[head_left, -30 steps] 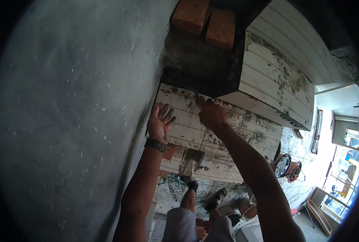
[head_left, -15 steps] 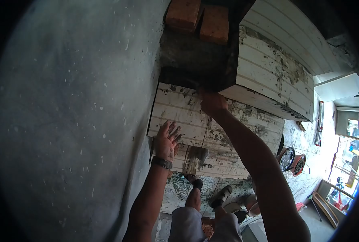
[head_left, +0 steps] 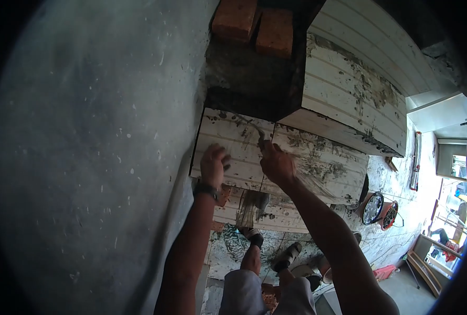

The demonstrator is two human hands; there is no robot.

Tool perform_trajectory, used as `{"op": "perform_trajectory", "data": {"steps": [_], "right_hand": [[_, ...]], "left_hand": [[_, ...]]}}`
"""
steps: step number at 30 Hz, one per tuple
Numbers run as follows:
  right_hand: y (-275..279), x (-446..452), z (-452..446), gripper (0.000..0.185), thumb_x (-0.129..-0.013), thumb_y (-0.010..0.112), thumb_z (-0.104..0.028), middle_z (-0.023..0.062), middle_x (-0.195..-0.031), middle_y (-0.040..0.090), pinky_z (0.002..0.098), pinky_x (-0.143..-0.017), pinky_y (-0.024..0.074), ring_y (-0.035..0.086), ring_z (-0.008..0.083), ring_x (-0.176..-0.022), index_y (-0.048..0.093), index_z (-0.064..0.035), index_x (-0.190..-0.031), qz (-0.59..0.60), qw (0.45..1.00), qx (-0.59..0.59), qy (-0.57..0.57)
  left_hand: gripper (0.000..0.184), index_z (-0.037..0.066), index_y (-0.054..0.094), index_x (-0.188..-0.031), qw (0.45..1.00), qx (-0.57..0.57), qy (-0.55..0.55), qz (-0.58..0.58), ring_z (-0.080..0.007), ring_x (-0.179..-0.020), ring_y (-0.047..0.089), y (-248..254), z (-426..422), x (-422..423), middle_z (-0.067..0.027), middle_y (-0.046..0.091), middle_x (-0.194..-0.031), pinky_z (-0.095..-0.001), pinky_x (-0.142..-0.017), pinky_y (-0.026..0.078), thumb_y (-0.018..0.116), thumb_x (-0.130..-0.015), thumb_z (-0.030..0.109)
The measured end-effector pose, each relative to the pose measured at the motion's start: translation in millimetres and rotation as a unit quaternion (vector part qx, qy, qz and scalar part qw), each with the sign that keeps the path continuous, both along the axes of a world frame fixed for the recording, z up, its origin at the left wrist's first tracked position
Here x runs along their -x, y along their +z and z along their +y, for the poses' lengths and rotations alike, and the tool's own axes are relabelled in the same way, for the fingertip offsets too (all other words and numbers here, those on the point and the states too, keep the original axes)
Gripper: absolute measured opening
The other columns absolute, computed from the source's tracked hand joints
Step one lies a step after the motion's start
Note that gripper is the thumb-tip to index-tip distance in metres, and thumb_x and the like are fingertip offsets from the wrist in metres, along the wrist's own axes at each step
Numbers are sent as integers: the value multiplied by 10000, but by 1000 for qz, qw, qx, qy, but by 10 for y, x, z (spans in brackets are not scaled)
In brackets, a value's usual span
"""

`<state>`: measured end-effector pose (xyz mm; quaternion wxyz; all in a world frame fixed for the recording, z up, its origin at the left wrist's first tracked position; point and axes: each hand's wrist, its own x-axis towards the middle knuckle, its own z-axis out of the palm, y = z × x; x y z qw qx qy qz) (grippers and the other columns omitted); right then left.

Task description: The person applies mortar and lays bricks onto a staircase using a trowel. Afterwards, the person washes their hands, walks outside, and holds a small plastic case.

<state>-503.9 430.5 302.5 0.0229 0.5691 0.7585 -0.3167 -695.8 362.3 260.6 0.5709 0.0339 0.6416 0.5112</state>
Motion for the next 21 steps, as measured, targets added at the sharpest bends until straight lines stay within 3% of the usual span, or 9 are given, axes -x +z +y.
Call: {"op": "perform_trajectory", "data": {"steps": [3,4,6,7,9,13,15,18,21], "right_hand": [[45,51,-89,386,-812,552,-130,179,-1109,614,512,-820,498,640,397,-953,474,-147,-1190,-7,999,42,20],[37,89,-81,386,-812,552,-130,179,-1109,614,512,-820,498,640,397,-953,474,-147,-1190,-5,999,45,17],[5,174,-39,416,-821,557,-120,199,-1126,604,488,-832,508,644,383,-962,469,-150,-1226,-23,995,76,58],[-16,200,-22,416,-821,557,-120,199,-1126,604,488,-832,508,644,383,-962,469,-150,-1226,-19,995,80,51],[-25,274,109,453,-828,552,-124,206,-1129,611,492,-823,515,645,399,-950,449,-146,-1269,-35,992,55,107],[61,311,457,493,-815,554,-108,233,-1166,594,494,-829,520,650,393,-954,437,-144,-1292,-66,996,25,61],[118,283,562,504,-804,554,-87,242,-1165,588,498,-814,529,660,391,-931,438,-141,-1292,-36,997,-49,39],[42,179,598,480,-837,539,-77,231,-1095,611,492,-738,556,674,384,-898,430,-126,-1302,-52,992,-80,78],[118,28,512,455,-834,537,-94,224,-1106,608,496,-694,556,675,393,-856,440,-153,-1274,-25,999,-9,39]], "left_hand": [[221,59,571,-1068,995,-13,41,87,-155,-768,589,-413,426,312,-56,604,-923,-288,-619,462,539,-870,153],[221,59,571,-1068,995,-11,38,89,-155,-768,589,-625,491,396,-56,604,-923,-288,-619,462,539,-870,153],[198,56,565,-1025,946,-62,-21,317,-152,-762,540,-945,513,490,-50,570,-895,-299,-650,449,492,-865,148],[198,56,565,-1025,945,-60,-29,320,-152,-762,540,-738,495,394,-50,570,-895,-299,-650,449,492,-865,148],[269,64,572,-1047,979,-32,61,190,-191,-818,559,-333,419,172,-52,576,-1002,-339,-668,466,512,-896,278],[321,83,546,-1143,992,-20,58,111,-202,-842,573,-227,107,39,-61,573,-1064,-339,-703,473,535,-897,288],[350,91,510,-1237,997,3,51,52,-178,-945,589,-103,-29,-47,-51,562,-1099,-314,-736,479,528,-907,205],[398,112,480,-1285,997,-38,20,71,-182,-1023,583,-109,-163,-101,-55,545,-1144,-317,-769,490,548,-910,225],[457,113,481,-1298,991,-60,-20,116,-164,-1030,565,-123,-136,-87,-41,520,-1204,-328,-781,496,617,-873,207]]}}
